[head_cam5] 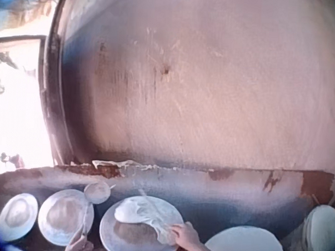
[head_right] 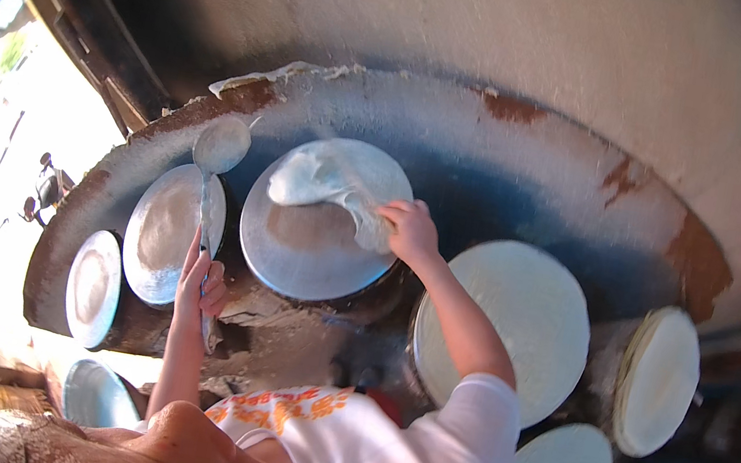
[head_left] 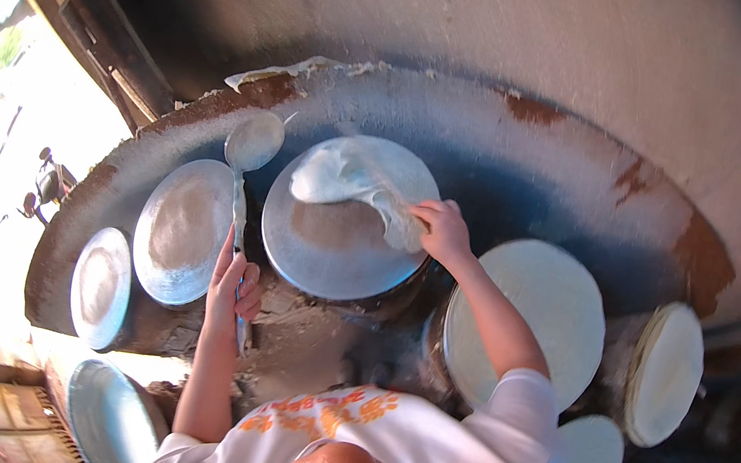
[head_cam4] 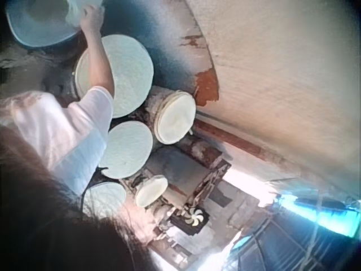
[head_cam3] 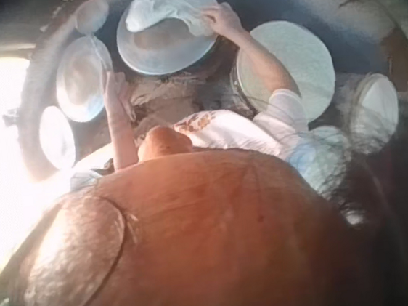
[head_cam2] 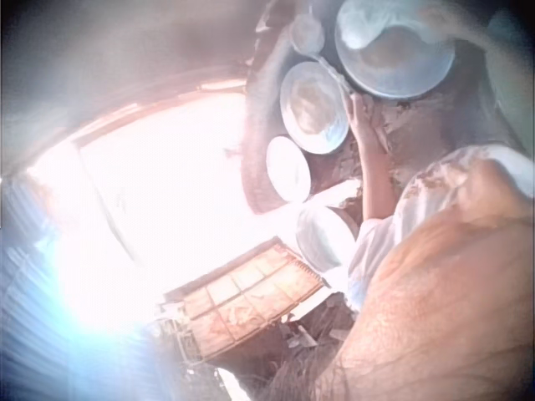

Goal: The person ladles batter onto several circular hot plates, spreads it into thin circles with a small tool, and uses a stick to flip and remove the cooked crepes.

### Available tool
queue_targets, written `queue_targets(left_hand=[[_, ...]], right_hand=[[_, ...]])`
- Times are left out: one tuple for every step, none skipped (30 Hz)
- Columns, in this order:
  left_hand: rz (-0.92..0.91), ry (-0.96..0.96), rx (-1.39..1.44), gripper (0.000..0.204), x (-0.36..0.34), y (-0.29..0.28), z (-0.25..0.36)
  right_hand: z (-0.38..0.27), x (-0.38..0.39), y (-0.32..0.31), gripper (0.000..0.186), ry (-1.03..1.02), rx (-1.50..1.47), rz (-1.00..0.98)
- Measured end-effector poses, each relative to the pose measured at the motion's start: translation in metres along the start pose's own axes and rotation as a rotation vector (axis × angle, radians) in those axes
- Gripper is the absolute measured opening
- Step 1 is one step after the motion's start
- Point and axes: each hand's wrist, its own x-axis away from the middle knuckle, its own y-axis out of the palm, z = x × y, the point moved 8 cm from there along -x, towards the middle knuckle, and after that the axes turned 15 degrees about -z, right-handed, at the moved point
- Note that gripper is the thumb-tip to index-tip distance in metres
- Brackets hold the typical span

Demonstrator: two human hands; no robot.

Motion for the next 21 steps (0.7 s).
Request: queue_targets(left_hand=[[-0.001, 0.019, 0.006, 0.053, -0.005, 0.0, -0.003], [0.063, -0.024, -0.047, 0.053, -0.01, -0.004, -0.012], [0.133, -0.081, -0.121, 0.053, -0.013, -0.013, -0.017], [0.153, -0.064, -0.093, 0.053, -0.015, -0.018, -0.022], [0.164, -0.064, -0.105, 0.053, -0.02, -0.026, -0.023], [0.186, -0.074, -0.11, 0.053, -0.018, -0.033, -0.028], [0.203, -0.072, -0.106, 0.054, -0.013, -0.036, -0.033], [0.215, -0.072, -0.102, 0.054, -0.004, -0.038, -0.032], [0.203, -0.058, -0.121, 0.054, 0.001, -0.039, -0.027], [0.207, -0.075, -0.14, 0.054, 0.008, -0.042, -0.022], [0.213, -0.092, -0.158, 0.054, 0.015, -0.044, -0.02], [0.219, -0.097, -0.163, 0.054, 0.022, -0.044, -0.017], [0.245, -0.13, -0.244, 0.054, 0.02, -0.043, -0.02], [0.273, -0.163, -0.326, 0.054, 0.015, -0.042, -0.023], [0.272, -0.149, -0.321, 0.056, 0.009, -0.042, -0.027], [0.263, -0.128, -0.333, 0.056, 0.008, -0.049, -0.031], [0.252, -0.107, -0.346, 0.057, 0.007, -0.054, -0.034], [0.312, -0.107, -0.314, 0.059, 0.015, -0.052, -0.033], [0.335, -0.145, -0.313, 0.059, 0.024, -0.054, -0.035], [0.352, -0.17, -0.32, 0.061, 0.027, -0.055, -0.035], [0.361, -0.181, -0.321, 0.062, 0.032, -0.051, -0.037]], right_hand=[[0.02, 0.0, -0.007, 0.036, 0.073, 0.082, 0.042], [0.038, -0.003, -0.011, 0.037, 0.147, 0.163, 0.088], [0.033, -0.016, 0.003, 0.037, 0.139, 0.15, 0.096], [0.017, -0.041, 0.026, 0.036, 0.03, 0.056, 0.025], [0.001, -0.057, 0.049, 0.035, -0.073, -0.043, -0.065], [-0.002, -0.054, 0.066, 0.035, -0.054, -0.078, -0.085], [-0.011, -0.05, 0.069, 0.033, -0.109, -0.088, -0.107], [-0.02, -0.045, 0.07, 0.031, -0.165, -0.101, -0.127], [-0.019, -0.043, 0.061, 0.031, -0.163, -0.106, -0.134], [-0.023, -0.037, 0.057, 0.03, -0.237, -0.148, -0.182], [-0.026, -0.03, 0.051, 0.029, -0.312, -0.193, -0.23], [-0.02, -0.026, 0.031, 0.03, -0.244, -0.179, -0.258], [-0.003, -0.031, 0.022, 0.03, -0.248, -0.151, -0.244], [0.026, -0.039, 0.014, 0.03, -0.132, -0.056, -0.129], [0.045, -0.047, 0.007, 0.031, -0.023, 0.025, -0.019], [0.035, -0.065, 0.021, 0.029, -0.002, -0.021, -0.101], [0.021, -0.075, 0.026, 0.029, -0.021, -0.01, -0.088], [-0.003, -0.079, 0.045, 0.029, -0.142, -0.048, -0.162], [-0.023, -0.062, 0.066, 0.029, -0.228, -0.116, -0.258], [-0.026, -0.058, 0.066, 0.037, -0.253, -0.116, -0.313], [-0.026, -0.042, 0.064, 0.04, -0.225, -0.078, -0.338]])
